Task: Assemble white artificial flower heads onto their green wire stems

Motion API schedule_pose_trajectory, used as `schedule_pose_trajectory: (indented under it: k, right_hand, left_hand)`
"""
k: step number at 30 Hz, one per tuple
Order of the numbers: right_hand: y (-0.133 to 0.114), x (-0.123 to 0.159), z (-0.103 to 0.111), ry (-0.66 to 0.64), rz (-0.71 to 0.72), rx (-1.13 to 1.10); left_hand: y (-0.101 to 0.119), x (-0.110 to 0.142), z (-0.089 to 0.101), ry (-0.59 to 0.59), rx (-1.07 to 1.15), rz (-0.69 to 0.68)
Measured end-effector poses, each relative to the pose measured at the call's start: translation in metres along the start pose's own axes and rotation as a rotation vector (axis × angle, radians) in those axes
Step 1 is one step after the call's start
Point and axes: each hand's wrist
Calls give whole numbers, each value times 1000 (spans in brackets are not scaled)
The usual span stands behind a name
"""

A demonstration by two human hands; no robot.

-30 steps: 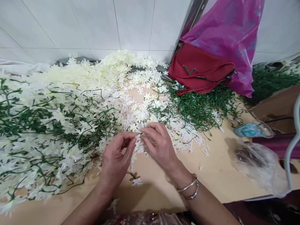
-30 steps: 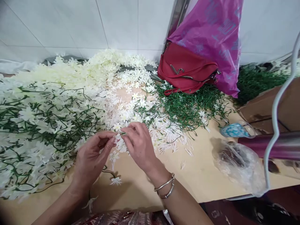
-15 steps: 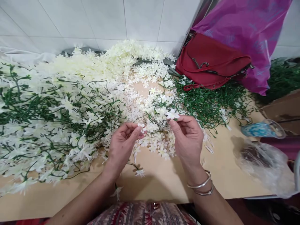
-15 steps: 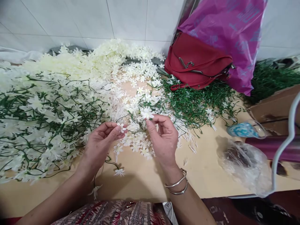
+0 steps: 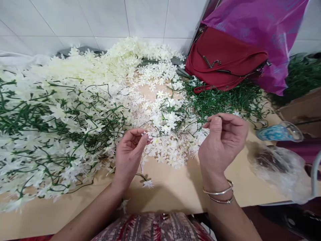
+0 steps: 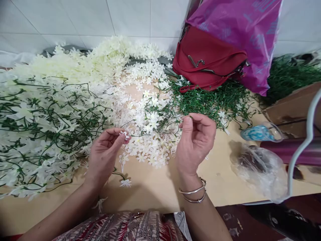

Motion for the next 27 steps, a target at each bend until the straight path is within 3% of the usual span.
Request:
schedule_pose_trajectory:
  k: [2, 7, 12, 17, 23, 27]
  right_hand:
    - [5, -5, 2, 3, 66, 62]
    - [15, -6, 4, -414, 197, 315]
    - [9, 7, -1, -589, 347, 225]
    - [9, 11, -1, -771, 331, 299]
    - [19, 12, 1, -855, 273, 484]
    - [12, 6, 2, -752, 161, 370]
  left_hand:
    - [-2, 1, 0, 3, 1, -14]
    - [-7, 4, 4, 8, -21, -66]
    - [-9, 6, 7, -17, -73, -141]
    - [-9, 7, 7, -22, -90, -116]
    - [-9, 7, 7, -27, -119, -107]
    - [-7, 6, 4, -28, -119, -88]
Point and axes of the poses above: each hand's wrist, its own x-axis away from the middle knuckle, its own z-axis out of the back of the hand, y = z × x, and after that the axes turned 12 degrees about y, right-handed
